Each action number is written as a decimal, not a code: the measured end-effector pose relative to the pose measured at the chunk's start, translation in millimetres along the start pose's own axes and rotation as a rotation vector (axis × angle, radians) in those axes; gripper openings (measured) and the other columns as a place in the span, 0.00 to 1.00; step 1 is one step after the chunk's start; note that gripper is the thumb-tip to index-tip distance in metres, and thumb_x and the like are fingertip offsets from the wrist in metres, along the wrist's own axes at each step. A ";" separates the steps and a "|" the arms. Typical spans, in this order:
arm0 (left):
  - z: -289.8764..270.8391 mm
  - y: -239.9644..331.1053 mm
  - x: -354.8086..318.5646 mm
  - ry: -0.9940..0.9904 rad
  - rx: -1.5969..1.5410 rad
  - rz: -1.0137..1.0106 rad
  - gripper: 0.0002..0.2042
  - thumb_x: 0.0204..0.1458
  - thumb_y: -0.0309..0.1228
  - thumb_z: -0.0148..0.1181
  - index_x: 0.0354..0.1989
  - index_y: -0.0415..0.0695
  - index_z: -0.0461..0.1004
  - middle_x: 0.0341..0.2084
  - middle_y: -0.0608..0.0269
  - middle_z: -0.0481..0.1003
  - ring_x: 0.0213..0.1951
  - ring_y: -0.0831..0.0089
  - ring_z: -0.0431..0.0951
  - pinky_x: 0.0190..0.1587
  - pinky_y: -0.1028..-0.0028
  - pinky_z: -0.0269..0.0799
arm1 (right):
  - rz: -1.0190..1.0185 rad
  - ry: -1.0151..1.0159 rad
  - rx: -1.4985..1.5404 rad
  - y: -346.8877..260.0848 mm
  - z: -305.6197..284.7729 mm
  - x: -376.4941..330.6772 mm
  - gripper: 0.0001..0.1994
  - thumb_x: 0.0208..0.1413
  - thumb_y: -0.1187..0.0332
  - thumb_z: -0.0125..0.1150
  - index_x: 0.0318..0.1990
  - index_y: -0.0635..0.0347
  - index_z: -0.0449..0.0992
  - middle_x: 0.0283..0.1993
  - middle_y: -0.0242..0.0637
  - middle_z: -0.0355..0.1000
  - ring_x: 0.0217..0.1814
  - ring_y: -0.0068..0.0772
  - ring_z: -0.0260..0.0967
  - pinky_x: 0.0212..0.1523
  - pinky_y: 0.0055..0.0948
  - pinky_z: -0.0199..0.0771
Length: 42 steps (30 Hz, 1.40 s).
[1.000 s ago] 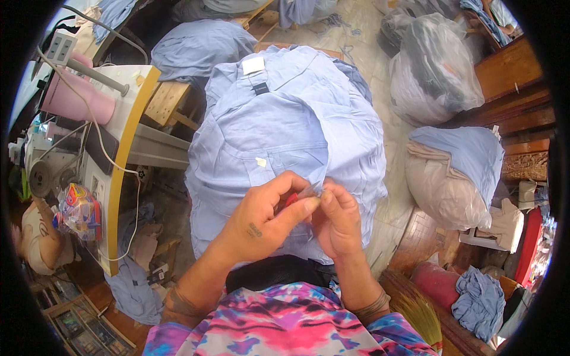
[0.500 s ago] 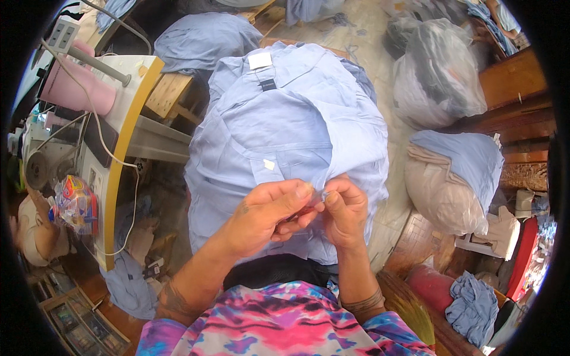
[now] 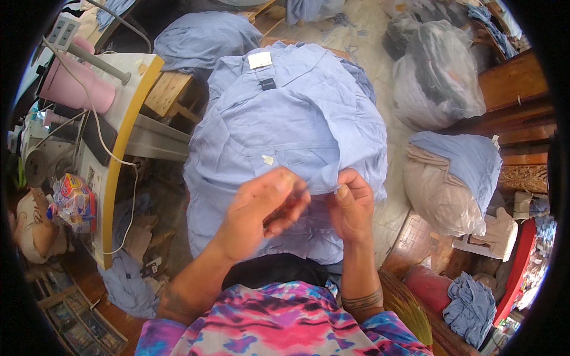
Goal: The person trims excess threads from a light blue button-down shirt using a small pair of thread snips and then repeats the process on a second light blue shirt from a pile.
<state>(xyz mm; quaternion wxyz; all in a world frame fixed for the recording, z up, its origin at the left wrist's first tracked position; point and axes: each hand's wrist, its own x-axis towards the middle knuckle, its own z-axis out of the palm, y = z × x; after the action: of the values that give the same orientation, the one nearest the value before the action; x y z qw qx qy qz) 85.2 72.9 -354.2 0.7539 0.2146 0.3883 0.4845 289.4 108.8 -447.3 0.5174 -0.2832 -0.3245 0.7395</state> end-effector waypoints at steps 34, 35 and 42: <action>-82.4 18.4 3.1 0.264 1.063 0.572 0.10 0.55 0.24 0.70 0.44 0.37 0.79 0.39 0.61 0.78 0.38 0.71 0.81 0.42 0.73 0.76 | -0.199 0.096 -1.052 -15.7 114.9 -15.4 0.20 0.59 0.71 0.74 0.57 0.67 0.78 0.50 0.42 0.79 0.32 0.22 0.73 0.35 0.22 0.73; -76.6 16.5 0.4 0.258 0.963 0.543 0.09 0.56 0.23 0.70 0.44 0.37 0.79 0.39 0.61 0.78 0.38 0.73 0.81 0.41 0.74 0.76 | -0.099 0.050 -0.996 -16.3 113.2 -6.9 0.19 0.61 0.71 0.73 0.57 0.67 0.79 0.48 0.40 0.80 0.33 0.21 0.73 0.36 0.22 0.73; -47.3 16.9 -33.9 0.222 0.541 0.474 0.08 0.59 0.22 0.70 0.44 0.35 0.80 0.42 0.64 0.80 0.41 0.85 0.79 0.41 0.80 0.75 | 0.161 -0.002 -0.439 -14.7 104.4 -11.7 0.10 0.68 0.70 0.67 0.50 0.69 0.83 0.35 0.29 0.79 0.32 0.17 0.70 0.34 0.20 0.70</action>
<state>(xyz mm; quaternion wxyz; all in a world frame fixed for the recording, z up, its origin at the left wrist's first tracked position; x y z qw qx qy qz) 30.4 47.4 -358.3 0.4902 0.4360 0.5212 0.5458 222.7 82.0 -369.3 0.3827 -0.4130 -0.4544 0.6903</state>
